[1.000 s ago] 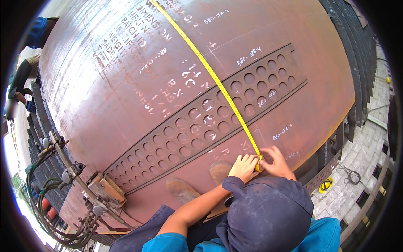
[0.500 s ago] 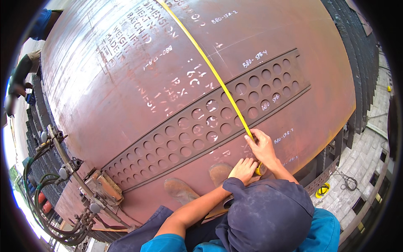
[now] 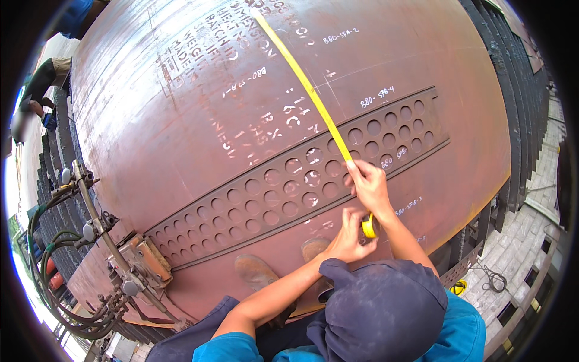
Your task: The person measures a large reddish-brown metal sheet with a yellow tape measure, marking points with a white marker. They reposition a portable cutting machine on the sheet and take multiple measurements along different sections, adjusting the tape and machine as needed.
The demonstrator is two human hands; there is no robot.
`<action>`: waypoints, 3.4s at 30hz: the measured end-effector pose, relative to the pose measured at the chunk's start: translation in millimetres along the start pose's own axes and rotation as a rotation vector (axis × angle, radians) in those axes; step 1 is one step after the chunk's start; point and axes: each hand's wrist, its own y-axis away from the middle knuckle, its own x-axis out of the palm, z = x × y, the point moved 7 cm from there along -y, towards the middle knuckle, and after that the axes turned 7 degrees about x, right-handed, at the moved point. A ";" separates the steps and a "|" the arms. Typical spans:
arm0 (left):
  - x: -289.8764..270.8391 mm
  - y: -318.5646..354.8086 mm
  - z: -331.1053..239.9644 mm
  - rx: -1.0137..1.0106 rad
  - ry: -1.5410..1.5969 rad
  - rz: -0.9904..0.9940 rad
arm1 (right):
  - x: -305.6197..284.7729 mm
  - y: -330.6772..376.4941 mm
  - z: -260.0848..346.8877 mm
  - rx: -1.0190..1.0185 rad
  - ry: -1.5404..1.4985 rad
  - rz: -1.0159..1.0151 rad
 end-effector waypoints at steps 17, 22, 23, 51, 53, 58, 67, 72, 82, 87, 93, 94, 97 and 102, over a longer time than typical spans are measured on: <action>-85.6 -61.8 -2.8 0.067 -0.154 -0.337 | 61.0 -82.7 45.0 -0.095 -0.088 0.151; -82.4 -63.1 -1.6 0.067 -0.153 -0.341 | 57.1 -82.8 48.0 -0.111 -0.054 0.140; -81.1 -63.1 -1.6 0.067 -0.152 -0.334 | 55.7 -82.3 46.2 -0.089 -0.063 0.135; 11.2 24.5 28.5 -0.196 -0.167 0.209 | -26.2 58.0 -51.0 -0.158 0.272 -0.141; 22.1 34.4 29.0 -0.255 -0.202 0.345 | -32.6 72.3 -69.3 -0.082 0.256 -0.146; 32.6 50.9 16.2 -0.014 -0.437 0.405 | -39.3 89.8 -103.1 0.015 0.215 -0.095; 36.1 48.5 15.9 0.043 -0.391 0.368 | -45.6 92.1 -101.7 0.021 0.260 -0.125; 39.9 48.3 18.1 0.028 -0.388 0.360 | -48.0 90.6 -102.0 0.027 0.289 -0.120; 41.5 47.9 18.9 -0.024 -0.352 0.399 | -97.4 50.3 -62.7 -0.297 0.645 -0.254; 42.5 47.6 19.1 -0.027 -0.339 0.387 | -135.3 -4.5 -50.3 -0.509 1.102 -0.291; 41.6 47.5 18.8 -0.038 -0.326 0.383 | -144.1 -14.6 -44.4 -0.729 1.142 -0.233; 41.3 47.6 19.2 -0.047 -0.321 0.387 | -142.9 -14.6 -41.8 -0.755 1.126 -0.248; 41.5 47.5 20.2 -0.037 -0.325 0.383 | -143.9 -15.0 -44.4 -0.804 1.131 -0.313; 40.9 47.9 19.6 -0.058 -0.318 0.389 | -142.1 -12.8 -50.1 -0.791 1.151 -0.430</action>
